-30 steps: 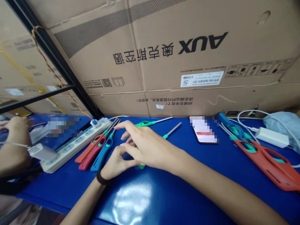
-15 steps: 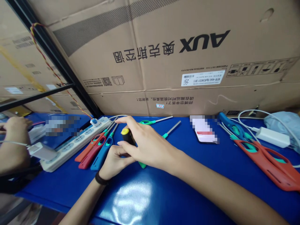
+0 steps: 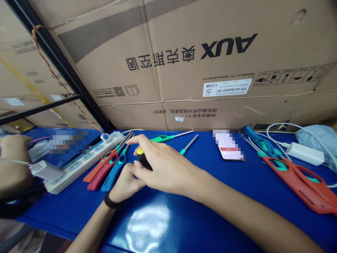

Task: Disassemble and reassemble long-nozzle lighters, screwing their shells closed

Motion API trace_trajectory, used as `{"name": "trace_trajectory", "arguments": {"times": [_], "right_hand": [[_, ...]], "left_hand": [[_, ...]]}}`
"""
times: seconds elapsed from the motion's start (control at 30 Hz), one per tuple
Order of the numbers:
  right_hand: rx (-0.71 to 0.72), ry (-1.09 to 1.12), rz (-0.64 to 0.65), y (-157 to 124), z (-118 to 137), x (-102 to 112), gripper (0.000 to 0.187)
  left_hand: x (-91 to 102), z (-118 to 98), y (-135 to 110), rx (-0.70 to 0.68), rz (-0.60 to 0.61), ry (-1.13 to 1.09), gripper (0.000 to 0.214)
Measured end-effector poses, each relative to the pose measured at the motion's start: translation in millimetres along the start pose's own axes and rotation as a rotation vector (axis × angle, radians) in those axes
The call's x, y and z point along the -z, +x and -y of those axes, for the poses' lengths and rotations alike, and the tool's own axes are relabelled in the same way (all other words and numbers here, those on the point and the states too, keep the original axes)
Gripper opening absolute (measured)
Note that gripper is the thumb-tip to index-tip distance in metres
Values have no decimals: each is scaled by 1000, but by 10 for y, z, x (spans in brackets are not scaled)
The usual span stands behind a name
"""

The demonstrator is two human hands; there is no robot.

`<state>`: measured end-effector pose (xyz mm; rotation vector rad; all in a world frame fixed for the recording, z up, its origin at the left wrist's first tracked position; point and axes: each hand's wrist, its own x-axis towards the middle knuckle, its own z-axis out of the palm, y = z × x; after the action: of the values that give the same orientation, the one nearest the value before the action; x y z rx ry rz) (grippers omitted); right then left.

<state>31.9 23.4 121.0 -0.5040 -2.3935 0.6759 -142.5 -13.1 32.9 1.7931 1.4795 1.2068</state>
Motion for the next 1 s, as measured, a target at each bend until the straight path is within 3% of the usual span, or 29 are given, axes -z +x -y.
{"name": "trace_trajectory", "arguments": {"times": [0.23, 0.47, 0.83, 1.0], "right_hand": [[0, -40, 12, 5, -17, -18, 43], [28, -51, 40, -10, -4, -14, 45], [18, -60, 26, -6, 1, -22, 44], [20, -48, 31, -1, 0, -43, 45]], "left_hand": [[-82, -87, 18, -68, 38, 22, 12], [36, -96, 3, -132, 189, 136, 18], [-63, -61, 15, -134, 34, 81, 22], [-58, -96, -14, -132, 21, 85, 10]]}}
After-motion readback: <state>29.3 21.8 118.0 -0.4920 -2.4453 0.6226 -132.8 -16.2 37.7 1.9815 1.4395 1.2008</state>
